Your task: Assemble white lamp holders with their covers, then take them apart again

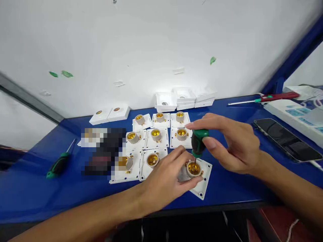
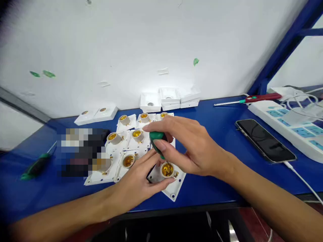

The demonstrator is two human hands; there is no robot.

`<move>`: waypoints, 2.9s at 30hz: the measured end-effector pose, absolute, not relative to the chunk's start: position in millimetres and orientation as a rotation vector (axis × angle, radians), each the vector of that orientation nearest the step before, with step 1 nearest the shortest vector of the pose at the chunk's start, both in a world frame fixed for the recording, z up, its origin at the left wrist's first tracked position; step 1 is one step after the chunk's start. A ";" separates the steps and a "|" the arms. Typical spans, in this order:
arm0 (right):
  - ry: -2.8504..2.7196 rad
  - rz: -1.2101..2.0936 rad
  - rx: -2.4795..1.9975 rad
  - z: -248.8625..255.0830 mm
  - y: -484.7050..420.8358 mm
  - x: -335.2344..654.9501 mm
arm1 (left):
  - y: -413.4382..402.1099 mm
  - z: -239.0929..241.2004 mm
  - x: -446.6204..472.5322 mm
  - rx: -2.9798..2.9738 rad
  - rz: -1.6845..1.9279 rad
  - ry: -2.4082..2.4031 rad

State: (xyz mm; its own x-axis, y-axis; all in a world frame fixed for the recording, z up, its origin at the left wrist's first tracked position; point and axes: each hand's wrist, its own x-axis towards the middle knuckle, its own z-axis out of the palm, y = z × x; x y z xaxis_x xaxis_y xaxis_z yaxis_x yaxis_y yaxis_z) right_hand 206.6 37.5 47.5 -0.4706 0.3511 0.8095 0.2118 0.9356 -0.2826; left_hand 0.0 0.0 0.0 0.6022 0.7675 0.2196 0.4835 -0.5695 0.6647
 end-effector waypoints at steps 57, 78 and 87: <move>-2.078 0.180 -0.420 50.3 34.5 208.5 | -1.2 0.2 -0.7 2.246 0.639 0.989; -2.062 0.176 -0.398 49.8 35.8 207.5 | -0.3 1.3 -1.2 2.241 0.619 0.980; -2.073 0.146 -0.414 50.4 35.2 206.6 | -0.6 1.2 -0.9 2.243 0.619 0.982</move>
State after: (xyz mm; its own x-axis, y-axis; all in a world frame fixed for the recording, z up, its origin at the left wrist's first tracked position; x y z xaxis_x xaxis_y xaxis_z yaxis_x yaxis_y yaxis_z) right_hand 206.6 35.2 50.4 -0.4635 0.3496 0.8142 0.2319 0.9347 -0.2693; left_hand -0.9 -0.6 1.2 0.6162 0.7688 0.1709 0.4857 -0.5417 0.6861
